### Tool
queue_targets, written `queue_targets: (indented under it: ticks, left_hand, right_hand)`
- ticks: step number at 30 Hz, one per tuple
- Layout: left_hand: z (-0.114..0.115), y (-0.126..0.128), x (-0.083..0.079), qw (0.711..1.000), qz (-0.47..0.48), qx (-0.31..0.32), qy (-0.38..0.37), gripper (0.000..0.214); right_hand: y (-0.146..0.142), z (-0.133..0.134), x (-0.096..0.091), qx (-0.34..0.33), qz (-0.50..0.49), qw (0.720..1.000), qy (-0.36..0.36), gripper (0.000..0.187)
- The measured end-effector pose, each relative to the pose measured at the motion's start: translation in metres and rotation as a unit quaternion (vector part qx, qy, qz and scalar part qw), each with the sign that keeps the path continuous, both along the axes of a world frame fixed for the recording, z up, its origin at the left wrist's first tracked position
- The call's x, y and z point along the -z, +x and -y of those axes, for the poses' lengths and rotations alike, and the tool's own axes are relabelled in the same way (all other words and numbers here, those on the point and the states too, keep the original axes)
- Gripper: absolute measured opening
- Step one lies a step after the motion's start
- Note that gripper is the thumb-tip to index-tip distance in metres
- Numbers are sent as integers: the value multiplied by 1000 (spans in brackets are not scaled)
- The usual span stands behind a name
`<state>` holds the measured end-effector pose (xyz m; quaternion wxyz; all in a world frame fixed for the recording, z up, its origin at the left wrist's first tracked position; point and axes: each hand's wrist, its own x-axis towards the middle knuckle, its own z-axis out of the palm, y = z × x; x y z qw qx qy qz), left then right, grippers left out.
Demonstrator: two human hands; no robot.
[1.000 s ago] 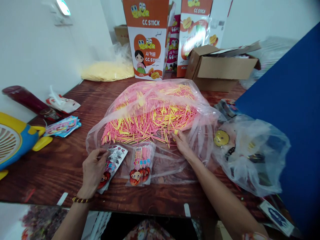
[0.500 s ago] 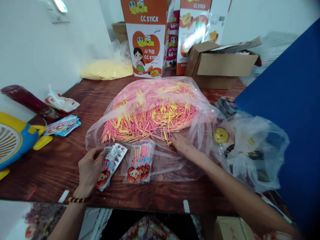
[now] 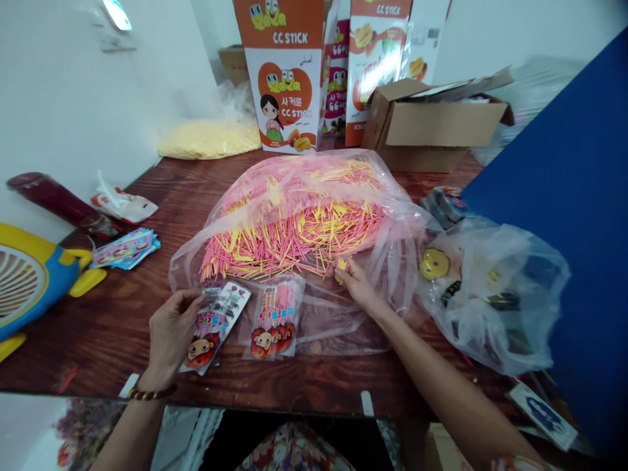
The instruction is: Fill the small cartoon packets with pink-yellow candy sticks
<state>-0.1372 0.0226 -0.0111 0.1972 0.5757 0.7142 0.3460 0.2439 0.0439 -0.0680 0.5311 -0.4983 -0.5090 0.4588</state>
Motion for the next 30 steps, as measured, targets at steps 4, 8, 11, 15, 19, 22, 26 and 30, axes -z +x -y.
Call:
queue_targets:
  ticks: [4,8,11,15,19,22,26,30]
  left_hand:
    - [-1,-2,-3,999,11,30,15,29]
    - [-6,-7,0,995,-14,85,53,29]
    - [-10,-10,3,992,-58,96,53,31]
    - [-9,-10,-3,991,-115,46,56,31]
    - [-1,-4,-26,996,-42,22,76,25]
    - [1,10,-45,996,75,-6,56,25]
    - [-2,51,-57,975,187,118,-29,29]
    - [-4,93,-47,936,248,225,-110,28]
  right_hand:
    - [-6,6,8,6,35,999,-3,22]
    - [-11,4,0,17,-108,992,-59,30]
    - [-16,5,-9,20,-196,976,-89,37]
    - [-22,9,-16,21,-247,962,-114,39]
    - [-26,10,-20,14,-257,959,-119,41]
    - [-32,11,-27,-10,-225,968,-108,41]
    - [-47,16,-57,-71,-133,987,-50,31]
    - [-57,23,-92,-108,33,991,69,15]
